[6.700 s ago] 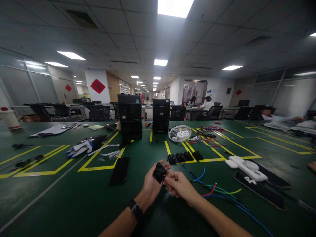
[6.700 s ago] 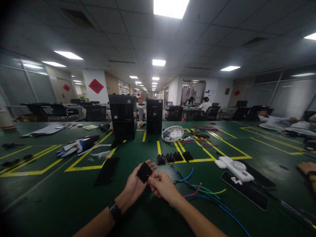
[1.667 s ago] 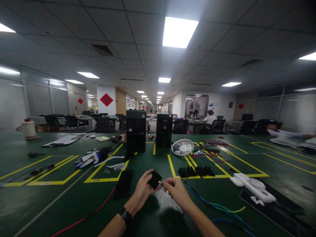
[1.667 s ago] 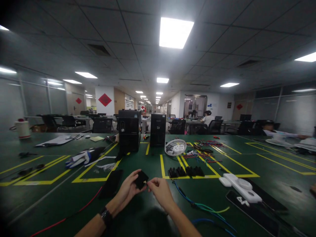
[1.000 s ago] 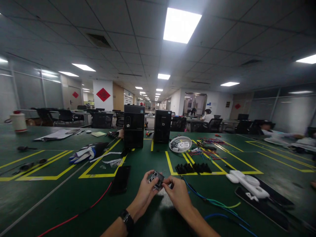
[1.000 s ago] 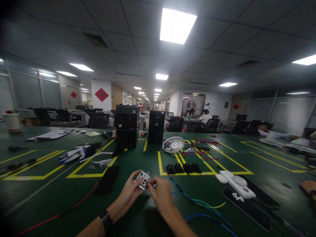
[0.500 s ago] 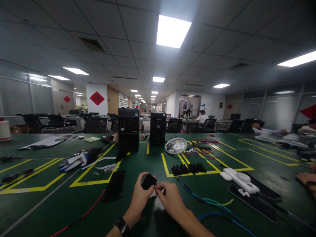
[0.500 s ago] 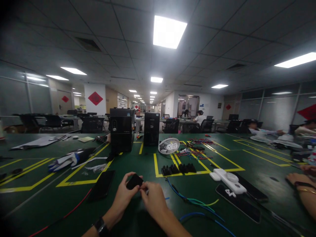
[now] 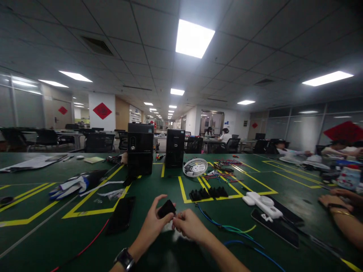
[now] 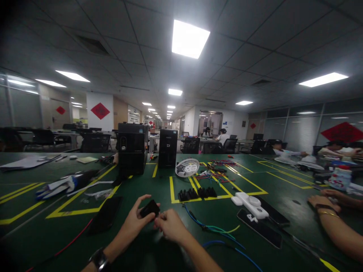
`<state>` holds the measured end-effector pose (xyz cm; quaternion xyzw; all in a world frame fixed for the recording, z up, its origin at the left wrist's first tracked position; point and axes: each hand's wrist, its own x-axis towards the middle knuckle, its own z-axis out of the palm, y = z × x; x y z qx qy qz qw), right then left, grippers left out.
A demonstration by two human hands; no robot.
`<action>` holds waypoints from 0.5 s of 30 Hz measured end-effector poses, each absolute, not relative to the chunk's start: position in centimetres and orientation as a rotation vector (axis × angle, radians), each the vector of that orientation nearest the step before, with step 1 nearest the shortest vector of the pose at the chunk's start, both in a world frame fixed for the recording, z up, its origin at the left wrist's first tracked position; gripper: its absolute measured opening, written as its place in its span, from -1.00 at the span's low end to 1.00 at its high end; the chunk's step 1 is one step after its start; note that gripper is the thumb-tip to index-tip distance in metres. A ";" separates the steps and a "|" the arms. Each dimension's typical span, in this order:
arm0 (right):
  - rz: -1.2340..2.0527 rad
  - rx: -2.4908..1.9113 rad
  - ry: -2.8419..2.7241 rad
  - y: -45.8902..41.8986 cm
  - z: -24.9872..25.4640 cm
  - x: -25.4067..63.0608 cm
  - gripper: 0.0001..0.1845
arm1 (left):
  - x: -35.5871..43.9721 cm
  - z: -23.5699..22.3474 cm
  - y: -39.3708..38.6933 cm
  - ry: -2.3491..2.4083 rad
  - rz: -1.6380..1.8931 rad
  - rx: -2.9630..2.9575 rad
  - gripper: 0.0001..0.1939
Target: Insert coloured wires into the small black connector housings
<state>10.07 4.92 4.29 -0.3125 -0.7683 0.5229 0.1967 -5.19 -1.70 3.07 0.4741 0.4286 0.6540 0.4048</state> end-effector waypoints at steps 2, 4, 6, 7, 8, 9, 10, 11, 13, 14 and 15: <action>1.576 -0.811 -2.101 4.7 4.4 10.0 -0.77 | -5.6 3.5 -2.0 1.049 1.680 1.131 -0.35; 1.652 -0.732 -2.053 4.3 4.3 9.6 -0.77 | -5.7 4.0 -2.3 1.060 1.757 1.095 -0.43; 1.662 -0.707 -2.058 3.6 3.7 9.0 -0.75 | -5.6 4.3 -2.5 1.110 1.823 1.097 -0.48; 1.642 -0.715 -2.077 3.3 3.2 8.7 -0.75 | -5.4 4.4 -2.6 1.136 1.845 1.107 -0.49; 1.611 -0.733 -2.096 3.1 2.7 8.4 -0.74 | -5.2 4.3 -2.6 1.154 1.861 1.114 -0.50; 1.579 -0.752 -2.113 2.9 2.3 8.1 -0.74 | -4.9 4.2 -2.7 1.165 1.871 1.116 -0.50; 1.551 -0.768 -2.125 2.7 2.0 8.0 -0.74 | -4.7 4.1 -2.7 1.174 1.874 1.112 -0.51; 1.529 -0.777 -2.136 2.6 2.0 8.0 -0.73 | -4.5 3.9 -2.6 1.183 1.871 1.099 -0.52; 1.476 -0.771 -2.175 2.6 2.6 8.1 -0.72 | -4.2 3.6 -2.5 1.188 1.876 1.010 -0.57; 1.436 -0.754 -2.201 2.6 3.3 8.3 -0.71 | -4.1 3.5 -2.3 1.175 1.894 0.928 -0.59; 1.387 -0.732 -2.227 2.7 4.1 8.5 -0.70 | -4.0 3.4 -2.1 1.145 1.920 0.828 -0.61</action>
